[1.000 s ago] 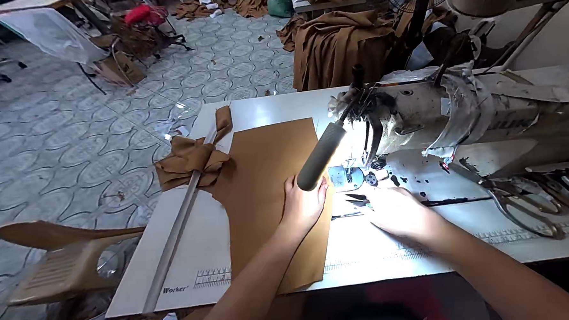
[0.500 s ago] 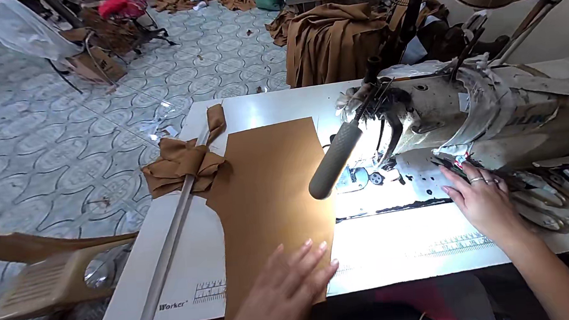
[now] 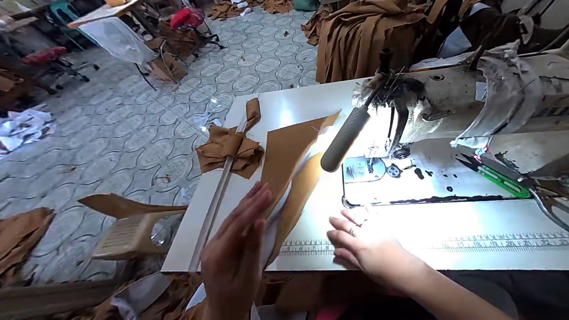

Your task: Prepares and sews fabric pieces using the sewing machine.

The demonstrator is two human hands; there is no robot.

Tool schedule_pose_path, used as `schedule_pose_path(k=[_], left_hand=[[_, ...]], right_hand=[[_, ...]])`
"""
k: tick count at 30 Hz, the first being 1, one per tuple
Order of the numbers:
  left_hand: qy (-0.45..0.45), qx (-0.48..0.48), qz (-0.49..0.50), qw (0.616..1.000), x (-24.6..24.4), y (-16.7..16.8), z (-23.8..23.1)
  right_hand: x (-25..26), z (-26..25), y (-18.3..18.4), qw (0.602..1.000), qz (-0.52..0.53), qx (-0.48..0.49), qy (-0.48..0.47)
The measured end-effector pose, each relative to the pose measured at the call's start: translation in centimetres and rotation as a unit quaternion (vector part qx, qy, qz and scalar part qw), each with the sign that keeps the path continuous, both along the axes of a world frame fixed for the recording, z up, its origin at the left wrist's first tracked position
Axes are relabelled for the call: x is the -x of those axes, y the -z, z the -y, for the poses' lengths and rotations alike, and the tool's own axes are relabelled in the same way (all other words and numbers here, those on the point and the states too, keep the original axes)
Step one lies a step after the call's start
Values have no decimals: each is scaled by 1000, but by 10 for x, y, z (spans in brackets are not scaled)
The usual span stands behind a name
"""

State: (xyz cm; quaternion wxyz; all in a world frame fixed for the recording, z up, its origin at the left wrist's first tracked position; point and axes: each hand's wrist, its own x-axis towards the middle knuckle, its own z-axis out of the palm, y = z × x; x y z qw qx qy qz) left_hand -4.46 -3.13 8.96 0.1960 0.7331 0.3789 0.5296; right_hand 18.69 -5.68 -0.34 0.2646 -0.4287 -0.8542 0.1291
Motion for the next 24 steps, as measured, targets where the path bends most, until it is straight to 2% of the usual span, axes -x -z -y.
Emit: schedule_pose_path(k=[1,2,4,6,8,9,12,15,17,20,23,24], left_hand=[[-2,-31,-46,998,-1,2,2],[6,-22,-61,998,-5,6,2],[32,68,-26,997,-18,16,-6],[13,197,70,978,-31,18,-24],[-26,296,203,933,-35,9,-41],[-25,322,266,908,-32,3,-47],[-4,322,406,855,-34,-14,-38],[59,304,393,866,-39,-8,-9],[59,283,359,887,-34,2,0],[74,328,330,882,-19,21,-3],[91,411,192,886,-14,40,-34],[84,411,138,897,-13,40,-49]], right_hand=[[-6,1,3,998,-9,-47,26],[-7,1,3,995,-21,-88,47],[4,4,-5,993,-48,-100,34],[24,6,-18,999,-42,-17,-14],[42,4,-26,996,-21,76,-29],[50,2,-25,998,-34,54,-12],[71,-8,-15,980,-129,-130,72],[75,-20,-17,966,-179,-168,87],[62,-28,-20,962,-171,-195,90],[29,-36,-26,959,-139,-225,99],[9,-54,-30,944,-86,-291,127],[8,-59,-35,940,-73,-304,134]])
